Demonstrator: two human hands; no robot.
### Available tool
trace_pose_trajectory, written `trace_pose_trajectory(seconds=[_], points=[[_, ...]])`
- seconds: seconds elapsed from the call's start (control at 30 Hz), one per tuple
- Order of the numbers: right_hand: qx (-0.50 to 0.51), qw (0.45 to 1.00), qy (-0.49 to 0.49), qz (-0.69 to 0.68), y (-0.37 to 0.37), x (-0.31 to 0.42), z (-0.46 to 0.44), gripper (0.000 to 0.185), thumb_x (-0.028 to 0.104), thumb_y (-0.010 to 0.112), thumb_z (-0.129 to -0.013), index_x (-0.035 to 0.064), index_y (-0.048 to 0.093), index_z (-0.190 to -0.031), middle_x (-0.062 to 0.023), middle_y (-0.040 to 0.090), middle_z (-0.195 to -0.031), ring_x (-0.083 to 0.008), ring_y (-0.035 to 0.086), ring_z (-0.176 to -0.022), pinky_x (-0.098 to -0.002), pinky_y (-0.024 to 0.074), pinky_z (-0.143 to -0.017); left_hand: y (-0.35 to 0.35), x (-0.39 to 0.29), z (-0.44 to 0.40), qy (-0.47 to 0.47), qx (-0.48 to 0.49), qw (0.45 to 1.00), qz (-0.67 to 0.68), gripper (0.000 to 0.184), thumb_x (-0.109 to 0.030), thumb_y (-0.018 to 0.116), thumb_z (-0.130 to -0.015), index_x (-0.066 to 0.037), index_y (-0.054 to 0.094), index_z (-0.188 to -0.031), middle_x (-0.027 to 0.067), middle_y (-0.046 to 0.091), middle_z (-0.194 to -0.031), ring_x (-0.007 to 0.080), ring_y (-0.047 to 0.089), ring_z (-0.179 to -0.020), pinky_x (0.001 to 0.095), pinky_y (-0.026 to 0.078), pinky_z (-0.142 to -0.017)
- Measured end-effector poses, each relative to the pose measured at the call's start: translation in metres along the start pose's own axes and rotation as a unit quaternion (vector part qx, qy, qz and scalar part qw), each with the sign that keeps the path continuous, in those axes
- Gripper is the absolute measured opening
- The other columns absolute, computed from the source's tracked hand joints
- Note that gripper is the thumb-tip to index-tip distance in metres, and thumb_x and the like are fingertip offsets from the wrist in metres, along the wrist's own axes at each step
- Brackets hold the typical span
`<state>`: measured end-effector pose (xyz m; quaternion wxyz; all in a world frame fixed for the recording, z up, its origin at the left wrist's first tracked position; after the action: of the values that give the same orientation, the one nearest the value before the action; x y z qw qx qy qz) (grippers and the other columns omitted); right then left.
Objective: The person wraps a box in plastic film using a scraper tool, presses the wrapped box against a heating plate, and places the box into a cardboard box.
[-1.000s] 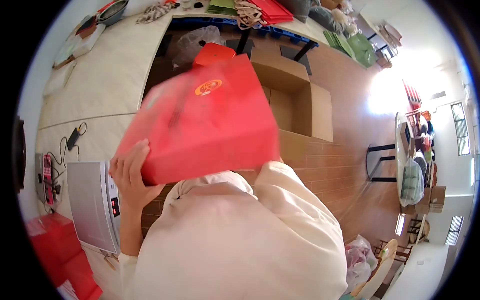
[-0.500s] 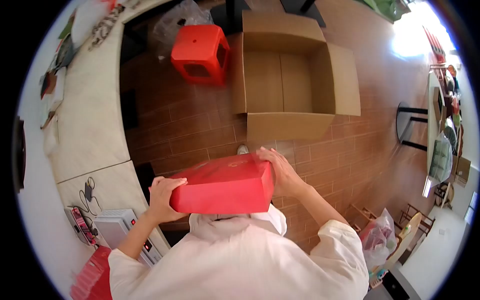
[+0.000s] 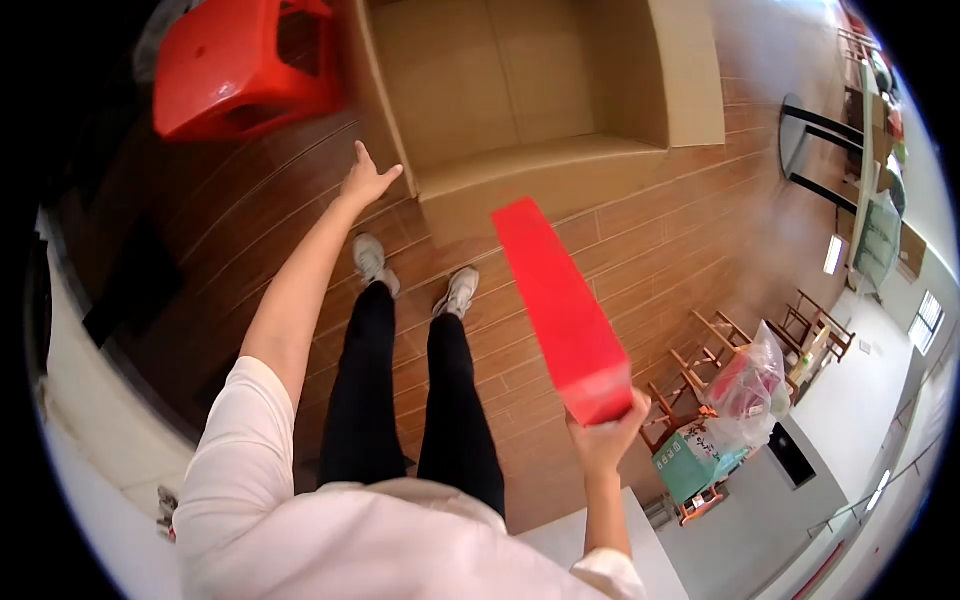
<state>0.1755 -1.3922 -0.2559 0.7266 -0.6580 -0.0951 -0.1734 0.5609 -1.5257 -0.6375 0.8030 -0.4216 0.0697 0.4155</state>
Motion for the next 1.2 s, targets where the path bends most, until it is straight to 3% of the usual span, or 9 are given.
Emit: trace_pose_trajectory(seconds=[0.2, 0.33, 0.5, 0.6, 0.7, 0.8, 0.87, 0.97, 1.2], points=[[-0.018, 0.973, 0.228, 0.022, -0.037, -0.089, 0.059, 0.077, 0.017, 0.085, -0.063, 0.0022, 0.035, -0.119, -0.0084, 0.039, -0.107, -0.0222, 0.04, -0.104, -0.0349, 0.0286, -0.099, 0.116, 0.02, -0.037, -0.187, 0.023, 0.982, 0.031, 0.071, -0.031, 0.057, -0.084, 0.009, 0.026, -0.135, 0.0251, 0.063, -0.108, 0.036, 0.062, -0.102, 0.0405, 0.051, -0.089], [-0.052, 0.943, 0.311, -0.104, -0.034, -0.114, 0.07, 0.069, 0.023, 0.083, -0.068, 0.0037, 0.037, -0.116, -0.0059, 0.04, -0.102, -0.0185, 0.042, -0.097, -0.0321, 0.0337, -0.093, 0.151, 0.02, -0.009, -0.101, -0.003, 0.995, 0.027, 0.038, -0.025, 0.052, -0.086, 0.008, 0.053, -0.105, 0.0279, 0.064, -0.095, 0.0401, 0.064, -0.091, 0.0456, 0.052, -0.081], [-0.035, 0.949, 0.283, -0.133, -0.032, -0.166, 0.082, 0.062, 0.022, 0.081, -0.07, 0.004, 0.04, -0.113, -0.0046, 0.041, -0.102, -0.0161, 0.043, -0.094, -0.0305, 0.036, -0.089, 0.283, -0.014, 0.124, -0.161, 0.036, 0.972, 0.169, 0.038, -0.028, 0.044, -0.093, 0.006, 0.06, -0.092, 0.029, 0.063, -0.095, 0.0398, 0.062, -0.091, 0.0479, 0.05, -0.078], [-0.057, 0.953, 0.272, -0.121, -0.042, -0.179, 0.088, 0.063, 0.019, 0.08, -0.069, 0.0034, 0.04, -0.115, -0.0044, 0.041, -0.102, -0.0155, 0.042, -0.092, -0.0299, 0.0358, -0.086, 0.39, -0.023, 0.204, -0.285, 0.047, 0.894, 0.342, 0.039, -0.03, 0.038, -0.097, 0.002, 0.058, -0.089, 0.0207, 0.063, -0.062, 0.0277, 0.065, -0.054, 0.0429, 0.051, -0.052], [-0.062, 0.966, 0.232, -0.093, -0.055, -0.194, 0.091, 0.066, 0.021, 0.082, -0.069, 0.0029, 0.039, -0.115, -0.0039, 0.038, -0.098, -0.0171, 0.04, -0.09, -0.0311, 0.0325, -0.09, 0.445, -0.045, 0.237, -0.323, 0.204, 0.857, 0.346, 0.04, -0.03, 0.036, -0.099, 0.003, 0.057, -0.086, 0.0192, 0.065, -0.065, 0.026, 0.065, -0.054, 0.0395, 0.05, -0.048], [-0.083, 0.977, 0.191, -0.053, -0.072, -0.204, 0.094, 0.072, 0.019, 0.084, -0.065, 0.0027, 0.037, -0.117, -0.0042, 0.036, -0.093, -0.0187, 0.038, -0.086, -0.0326, 0.0313, -0.09, 0.389, -0.077, 0.204, -0.127, 0.262, 0.868, 0.401, 0.044, -0.026, 0.034, -0.099, 0.003, 0.059, -0.077, 0.0165, 0.065, -0.064, 0.024, 0.063, -0.05, 0.0357, 0.05, -0.047], [-0.085, 0.982, 0.168, -0.024, -0.079, -0.215, 0.101, 0.076, 0.019, 0.085, -0.062, 0.0028, 0.036, -0.118, -0.0054, 0.037, -0.094, -0.0201, 0.039, -0.086, -0.0339, 0.0315, -0.091, 0.301, -0.052, 0.14, 0.054, 0.002, 0.962, 0.266, 0.031, -0.03, 0.044, -0.096, -0.005, 0.057, -0.083, 0.0145, 0.06, -0.062, 0.0295, 0.063, -0.06, 0.0449, 0.049, -0.056], [-0.067, 0.991, 0.113, 0.016, -0.078, -0.232, 0.117, 0.08, 0.016, 0.086, -0.058, 0.0027, 0.035, -0.119, -0.0071, 0.039, -0.097, -0.0221, 0.041, -0.09, -0.0356, 0.0322, -0.091, 0.098, -0.045, 0.102, 0.039, -0.303, 0.952, 0.004, 0.03, -0.03, 0.06, -0.085, -0.004, 0.052, -0.099, 0.0164, 0.06, -0.094, 0.034, 0.057, -0.093, 0.0466, 0.044, -0.08], [0.004, 0.991, 0.131, 0.037, -0.053, -0.228, 0.14, 0.089, 0.01, 0.084, -0.06, -0.0015, 0.03, -0.13, -0.0103, 0.038, -0.115, -0.025, 0.039, -0.11, -0.0363, 0.0248, -0.103, 0.08, -0.005, 0.012, 0.033, -0.286, 0.91, -0.298, 0.069, -0.038, 0.068, -0.08, 0.004, 0.04, -0.127, 0.0267, 0.051, -0.122, 0.0374, 0.049, -0.115, 0.0492, 0.04, -0.095]])
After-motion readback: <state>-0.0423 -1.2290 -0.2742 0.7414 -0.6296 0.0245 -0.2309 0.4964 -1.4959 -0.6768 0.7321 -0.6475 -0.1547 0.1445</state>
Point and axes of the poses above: each hand's wrist, its own z-axis away from the middle knuckle, its own y-axis out of the palm, x = y × z, the point moved 7 cm from there along -z, towards the middle knuckle
